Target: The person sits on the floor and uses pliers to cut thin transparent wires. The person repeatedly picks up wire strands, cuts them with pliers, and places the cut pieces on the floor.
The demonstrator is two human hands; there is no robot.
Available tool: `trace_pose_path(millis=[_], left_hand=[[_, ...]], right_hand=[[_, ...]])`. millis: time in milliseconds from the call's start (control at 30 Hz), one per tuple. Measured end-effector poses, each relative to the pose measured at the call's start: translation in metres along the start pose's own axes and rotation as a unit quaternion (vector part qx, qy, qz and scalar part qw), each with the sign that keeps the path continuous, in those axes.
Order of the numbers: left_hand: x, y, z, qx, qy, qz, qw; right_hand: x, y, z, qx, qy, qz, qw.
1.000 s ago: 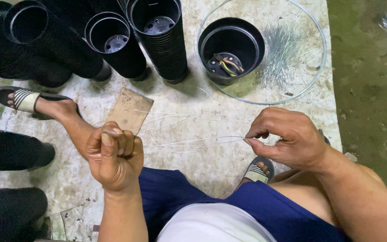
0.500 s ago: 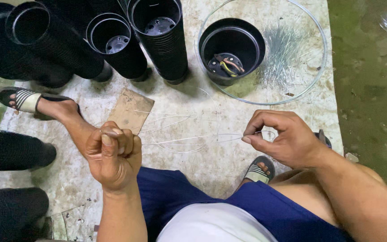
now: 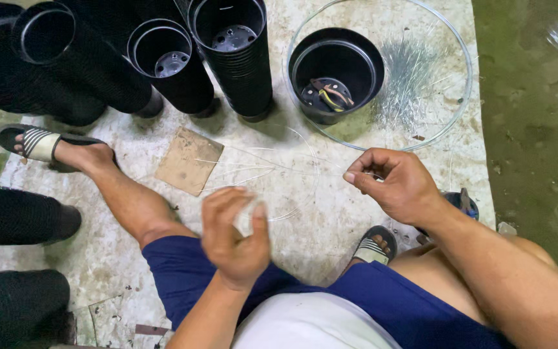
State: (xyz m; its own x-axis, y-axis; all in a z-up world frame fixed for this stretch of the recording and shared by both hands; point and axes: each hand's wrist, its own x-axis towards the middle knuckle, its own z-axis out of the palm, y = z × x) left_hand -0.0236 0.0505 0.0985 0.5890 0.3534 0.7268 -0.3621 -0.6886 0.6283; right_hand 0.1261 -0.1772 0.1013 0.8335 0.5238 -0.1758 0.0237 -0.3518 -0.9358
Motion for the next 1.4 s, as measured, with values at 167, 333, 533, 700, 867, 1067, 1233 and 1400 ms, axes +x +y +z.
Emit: trace_pose_path(millis=[167,333,533,700,867,1067,1233,1400], left_hand=[[0.015,0.021,0.029,0.134,-0.135,0.067,0.979],[0.016,0.017,0.049,-0.057,-0.228,-0.163,0.958],[0.003,-0.008,0.063,-0.314,-0.255,-0.399,0.823],[-0.009,-0.015,0.068,-0.374,-0.234,-0.431,0.787],[-0.014,-0.007,0.068,-0.332,-0.211,-0.399,0.828],[-0.013,-0.004,0.065,-0.32,-0.201,-0.386,0.841],[-0.015,-0.005,0.065,-0.313,-0.194,-0.388,0.845],[-0.018,-0.009,0.065,-0.31,-0.196,-0.395,0.842]], right_hand=[[-0.003,0.001,0.014,-0.014,-0.013,-0.033,0.999],[-0.007,-0.003,0.017,-0.07,-0.026,-0.031,0.997],[-0.008,-0.005,0.012,-0.045,-0.06,-0.031,0.997],[-0.003,0.003,0.006,0.0,-0.106,0.003,0.994],[0.004,0.018,0.005,0.103,-0.146,0.044,0.983],[0.005,0.027,0.003,0.146,-0.158,0.034,0.976],[0.006,0.026,0.007,0.128,-0.134,0.053,0.981],[0.006,0.026,0.012,0.095,-0.106,0.087,0.986]])
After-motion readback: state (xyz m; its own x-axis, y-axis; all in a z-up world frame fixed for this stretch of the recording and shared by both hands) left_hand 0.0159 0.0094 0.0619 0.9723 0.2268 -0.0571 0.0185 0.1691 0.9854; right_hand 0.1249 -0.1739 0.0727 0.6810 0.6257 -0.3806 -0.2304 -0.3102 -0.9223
